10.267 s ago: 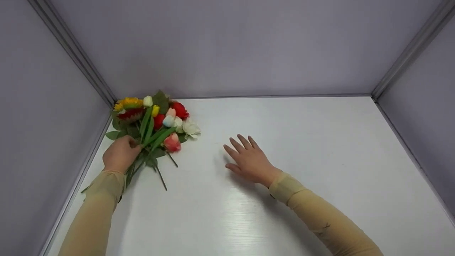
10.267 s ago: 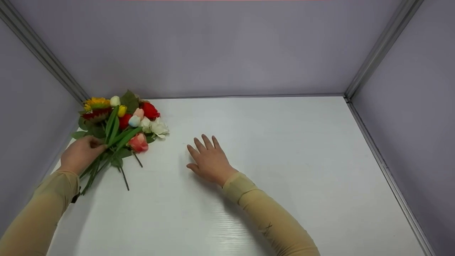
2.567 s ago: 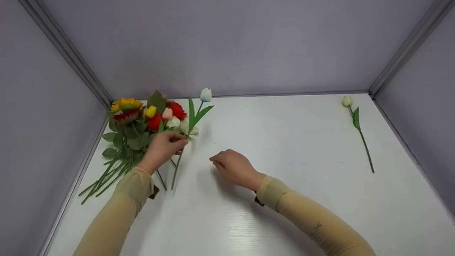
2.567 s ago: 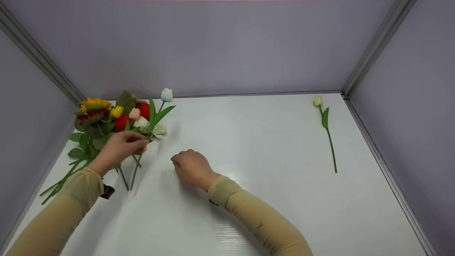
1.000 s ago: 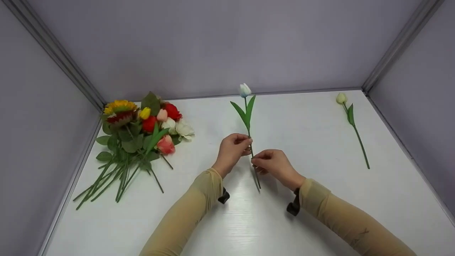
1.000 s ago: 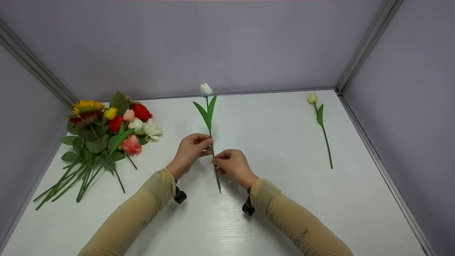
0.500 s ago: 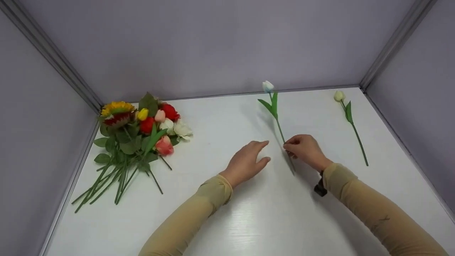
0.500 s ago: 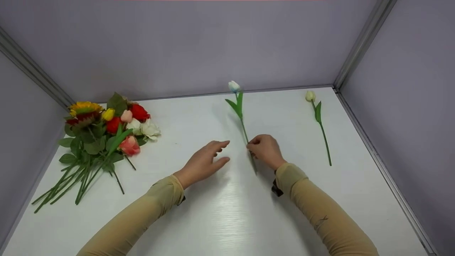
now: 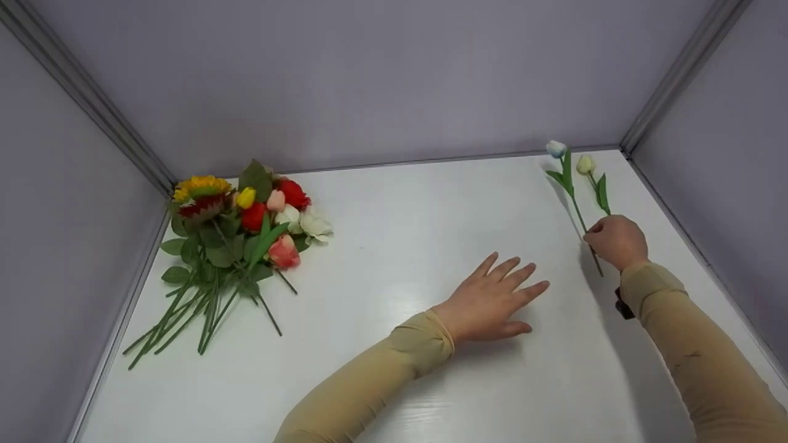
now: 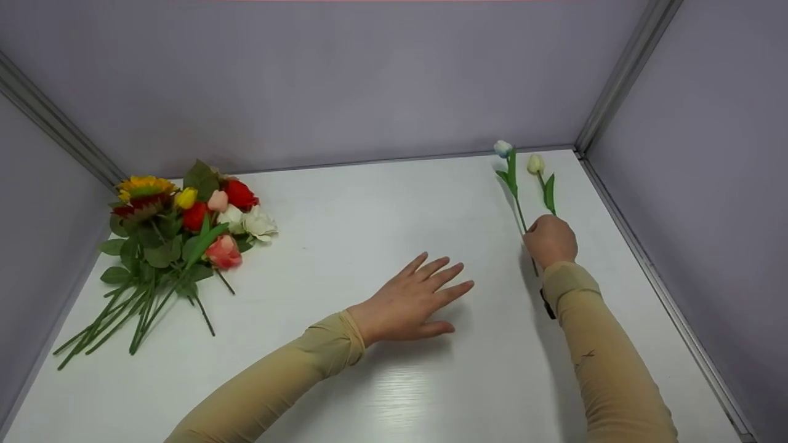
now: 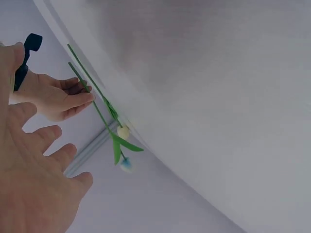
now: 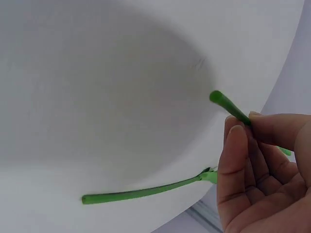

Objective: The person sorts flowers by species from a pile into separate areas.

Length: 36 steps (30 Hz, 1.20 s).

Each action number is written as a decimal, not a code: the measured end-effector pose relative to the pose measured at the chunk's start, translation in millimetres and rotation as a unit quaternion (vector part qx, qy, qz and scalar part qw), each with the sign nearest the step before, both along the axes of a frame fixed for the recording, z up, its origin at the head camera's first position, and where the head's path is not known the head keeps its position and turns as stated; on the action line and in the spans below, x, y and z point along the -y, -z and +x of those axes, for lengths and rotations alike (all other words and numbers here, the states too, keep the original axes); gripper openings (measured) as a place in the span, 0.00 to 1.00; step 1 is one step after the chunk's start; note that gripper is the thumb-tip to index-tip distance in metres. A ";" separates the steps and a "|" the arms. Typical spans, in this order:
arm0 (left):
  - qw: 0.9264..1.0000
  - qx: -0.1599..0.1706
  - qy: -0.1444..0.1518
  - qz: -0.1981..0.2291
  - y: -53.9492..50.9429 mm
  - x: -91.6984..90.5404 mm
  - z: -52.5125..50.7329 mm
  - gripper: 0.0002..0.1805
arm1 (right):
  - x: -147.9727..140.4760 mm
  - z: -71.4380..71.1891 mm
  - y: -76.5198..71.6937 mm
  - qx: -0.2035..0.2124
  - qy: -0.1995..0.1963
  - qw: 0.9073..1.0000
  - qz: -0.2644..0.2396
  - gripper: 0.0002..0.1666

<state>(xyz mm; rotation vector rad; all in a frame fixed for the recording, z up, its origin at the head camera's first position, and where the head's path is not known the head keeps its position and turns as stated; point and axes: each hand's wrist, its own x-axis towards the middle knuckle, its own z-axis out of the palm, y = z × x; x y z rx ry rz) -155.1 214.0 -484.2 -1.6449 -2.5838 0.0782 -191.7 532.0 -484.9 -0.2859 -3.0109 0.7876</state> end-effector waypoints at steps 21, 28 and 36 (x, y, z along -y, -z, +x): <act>1.000 0.023 0.014 -0.010 9.5 -5.8 13.9 0.42 | -24.8 3.3 17.8 -0.023 0.045 0.997 0.059 0.15; 0.999 0.035 0.012 -0.012 11.6 -5.5 13.6 0.42 | -31.4 2.6 21.2 -0.025 0.045 0.997 0.061 0.15; 0.999 0.045 0.013 -0.009 15.0 -4.5 12.2 0.41 | -31.2 3.9 21.2 -0.030 0.052 0.996 0.064 0.16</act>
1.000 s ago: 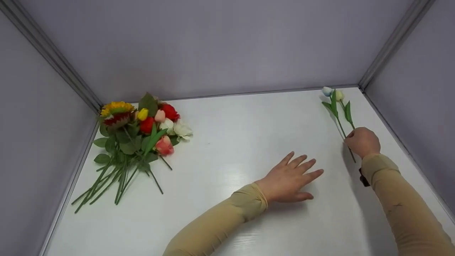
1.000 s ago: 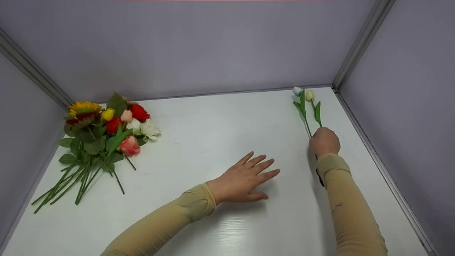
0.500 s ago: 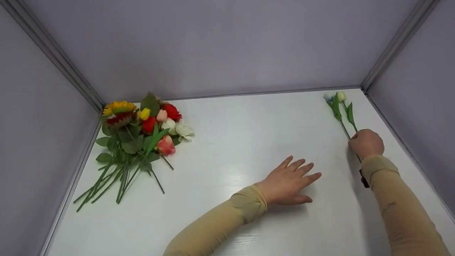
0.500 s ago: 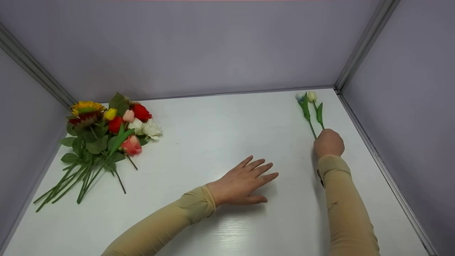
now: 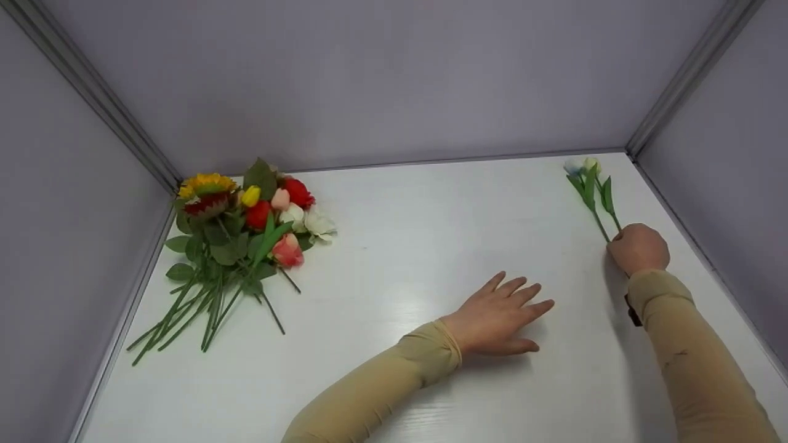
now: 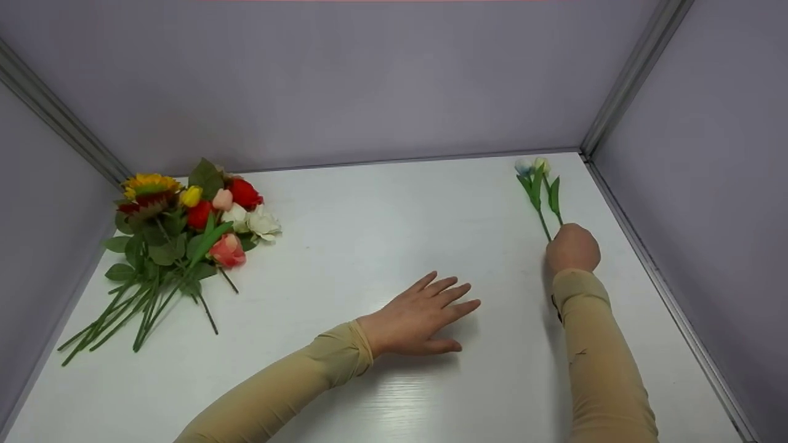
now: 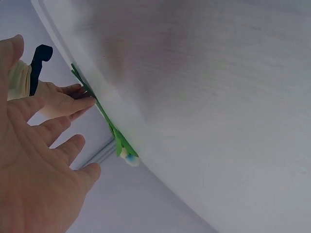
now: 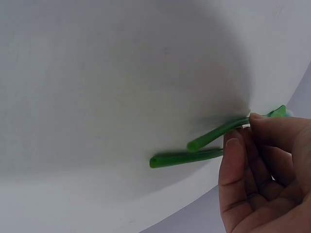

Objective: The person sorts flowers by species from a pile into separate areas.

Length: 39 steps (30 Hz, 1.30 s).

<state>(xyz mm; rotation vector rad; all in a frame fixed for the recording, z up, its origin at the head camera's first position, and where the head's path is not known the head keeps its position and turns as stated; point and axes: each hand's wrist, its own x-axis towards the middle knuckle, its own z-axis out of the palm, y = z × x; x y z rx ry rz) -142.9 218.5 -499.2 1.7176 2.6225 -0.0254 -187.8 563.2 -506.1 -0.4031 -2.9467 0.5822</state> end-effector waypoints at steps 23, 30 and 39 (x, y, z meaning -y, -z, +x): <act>0.996 0.038 -0.085 0.012 13.7 60.0 -42.0 0.40 | 75.6 -21.7 11.6 -0.079 -0.130 0.987 0.043 0.28; 0.983 0.034 -0.177 0.032 14.4 141.5 -75.4 0.36 | 132.0 -20.3 16.4 -0.051 -0.214 0.972 0.079 0.35; 0.950 -0.010 -0.280 0.140 3.5 258.0 -93.3 0.25 | 213.9 3.7 13.7 0.017 -0.291 0.953 0.078 0.42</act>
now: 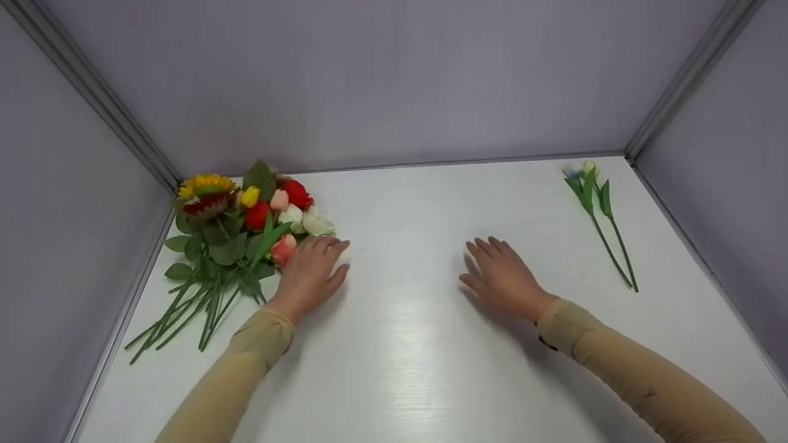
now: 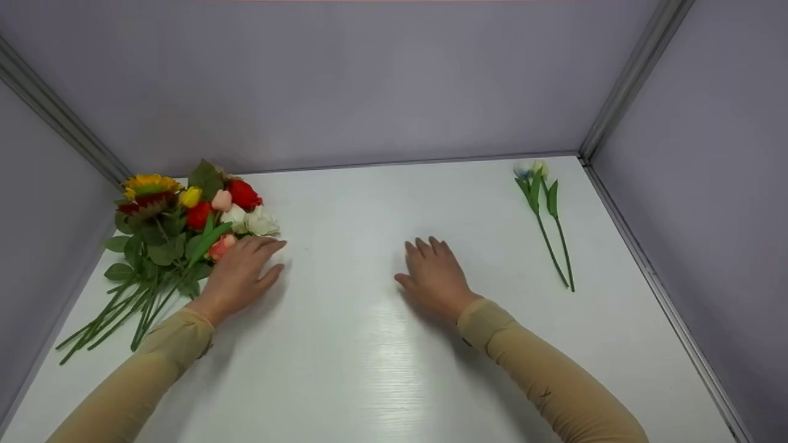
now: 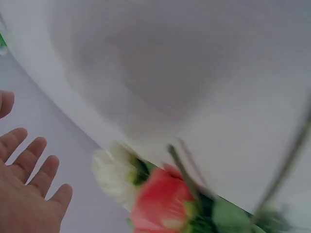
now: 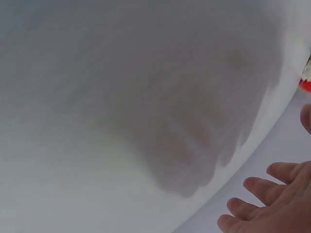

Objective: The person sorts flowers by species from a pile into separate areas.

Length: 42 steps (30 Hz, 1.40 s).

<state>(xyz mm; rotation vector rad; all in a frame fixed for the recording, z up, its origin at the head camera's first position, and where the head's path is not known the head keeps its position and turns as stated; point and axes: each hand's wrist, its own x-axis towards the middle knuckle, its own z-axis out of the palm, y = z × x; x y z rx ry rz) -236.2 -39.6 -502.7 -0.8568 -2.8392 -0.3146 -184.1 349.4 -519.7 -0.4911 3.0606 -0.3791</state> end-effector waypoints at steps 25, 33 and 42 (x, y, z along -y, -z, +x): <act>0.947 0.225 -0.206 0.096 -27.3 160.1 7.7 0.17 | 197.8 27.1 -25.1 -0.044 -0.271 0.961 -0.010 0.31; 0.951 0.222 -0.202 0.077 -22.3 153.4 8.0 0.17 | 206.6 28.5 -18.5 -0.045 -0.277 0.960 0.006 0.30; 0.944 0.231 -0.214 0.101 -26.3 147.1 9.8 0.16 | 195.0 27.4 -15.2 -0.031 -0.270 0.962 -0.004 0.30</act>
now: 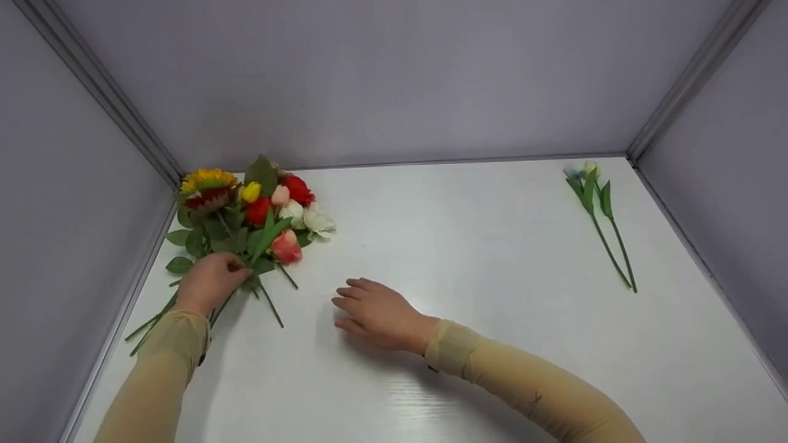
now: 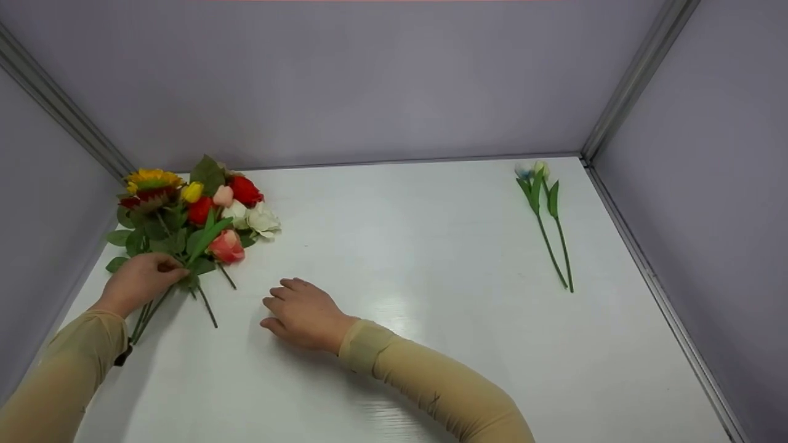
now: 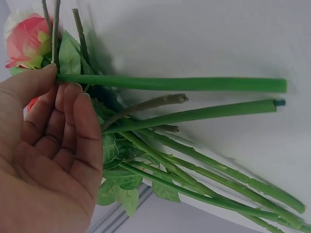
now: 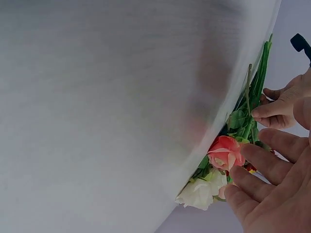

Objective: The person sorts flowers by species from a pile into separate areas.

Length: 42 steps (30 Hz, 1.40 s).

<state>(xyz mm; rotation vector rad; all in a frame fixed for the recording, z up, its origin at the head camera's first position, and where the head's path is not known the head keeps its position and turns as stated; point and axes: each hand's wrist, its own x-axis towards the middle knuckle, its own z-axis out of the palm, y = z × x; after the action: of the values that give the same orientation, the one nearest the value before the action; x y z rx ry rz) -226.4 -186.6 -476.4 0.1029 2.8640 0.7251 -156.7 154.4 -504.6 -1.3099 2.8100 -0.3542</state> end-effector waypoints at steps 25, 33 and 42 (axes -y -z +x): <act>0.933 0.093 -0.018 0.349 -21.9 -134.4 -10.6 0.15 | -66.0 -16.0 -3.0 0.090 0.148 0.971 -0.166 0.16; 0.876 0.070 -0.029 0.476 -12.2 -220.4 -15.8 0.13 | -91.6 -19.1 -8.8 0.227 0.252 0.894 -0.292 0.17; 0.851 0.066 0.013 0.521 -2.3 -281.1 -10.0 0.12 | -122.7 -16.5 -4.5 0.313 0.310 0.807 -0.395 0.16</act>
<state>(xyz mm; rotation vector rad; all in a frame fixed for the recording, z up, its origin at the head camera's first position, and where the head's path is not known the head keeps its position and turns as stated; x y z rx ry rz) -236.4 94.5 -474.1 0.2159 1.9982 2.0713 -173.2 277.1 -500.1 -0.0837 2.4043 -1.7293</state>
